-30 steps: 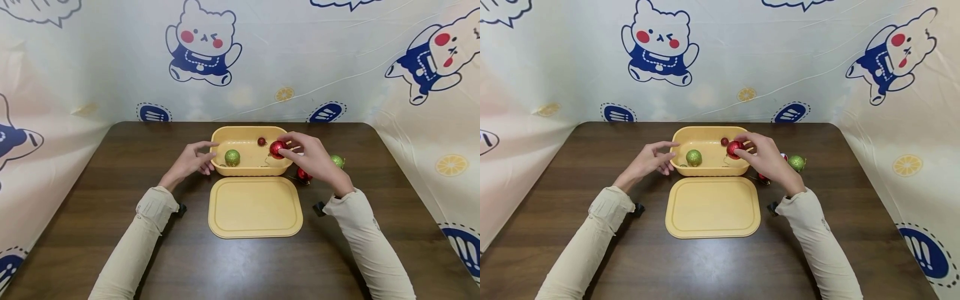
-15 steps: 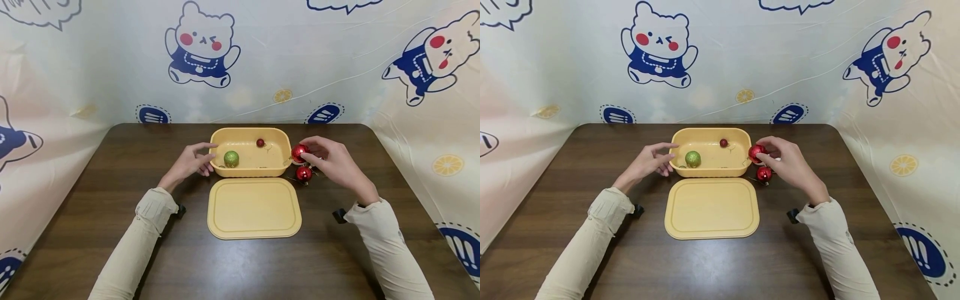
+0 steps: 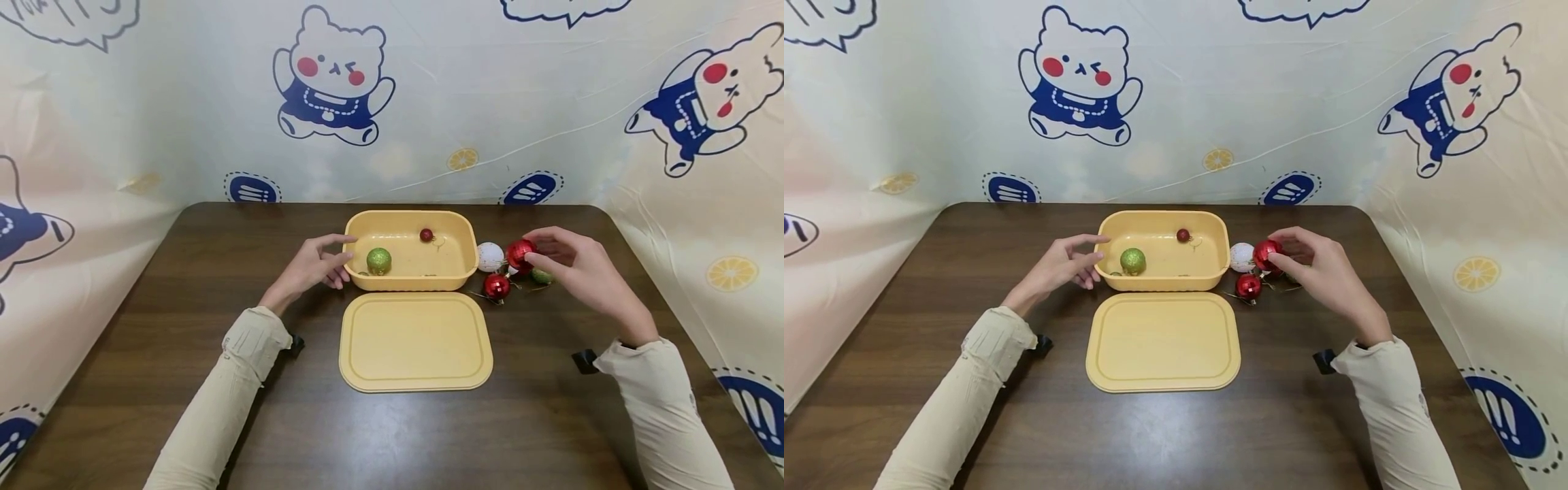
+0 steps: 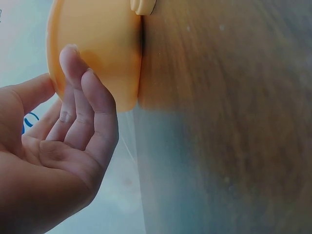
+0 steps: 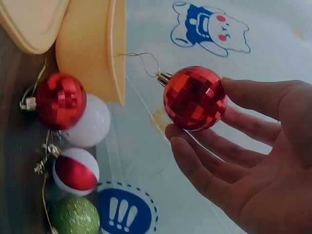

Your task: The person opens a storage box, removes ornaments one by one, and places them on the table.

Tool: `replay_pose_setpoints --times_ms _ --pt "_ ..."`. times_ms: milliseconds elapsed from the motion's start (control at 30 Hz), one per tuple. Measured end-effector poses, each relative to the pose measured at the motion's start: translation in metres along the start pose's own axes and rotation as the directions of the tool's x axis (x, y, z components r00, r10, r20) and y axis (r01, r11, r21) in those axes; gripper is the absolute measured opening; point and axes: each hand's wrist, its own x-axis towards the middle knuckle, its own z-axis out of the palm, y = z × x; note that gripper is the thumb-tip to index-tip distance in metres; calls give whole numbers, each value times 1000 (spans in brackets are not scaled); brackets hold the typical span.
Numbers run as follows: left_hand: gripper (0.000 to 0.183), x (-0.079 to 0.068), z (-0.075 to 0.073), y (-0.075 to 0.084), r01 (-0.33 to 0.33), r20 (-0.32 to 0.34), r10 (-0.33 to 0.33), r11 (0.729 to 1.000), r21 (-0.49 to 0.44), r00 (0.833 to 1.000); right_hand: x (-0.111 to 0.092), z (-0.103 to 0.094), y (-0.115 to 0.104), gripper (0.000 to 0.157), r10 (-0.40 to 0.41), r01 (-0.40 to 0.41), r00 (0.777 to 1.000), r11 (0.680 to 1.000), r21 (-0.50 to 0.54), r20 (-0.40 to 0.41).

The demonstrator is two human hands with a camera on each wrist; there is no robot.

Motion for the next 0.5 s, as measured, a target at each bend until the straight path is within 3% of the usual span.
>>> replay_pose_setpoints --times_ms 267,500 --pt "46 1 1 0 11 -2 -11 1000 -2 1000 -4 -29 9 32 -1 1 1000 1000 23 9" --pt "46 1 1 1 8 -4 -8 1000 1 1000 5 -21 32 34 43 -36 988 998 -48 146"
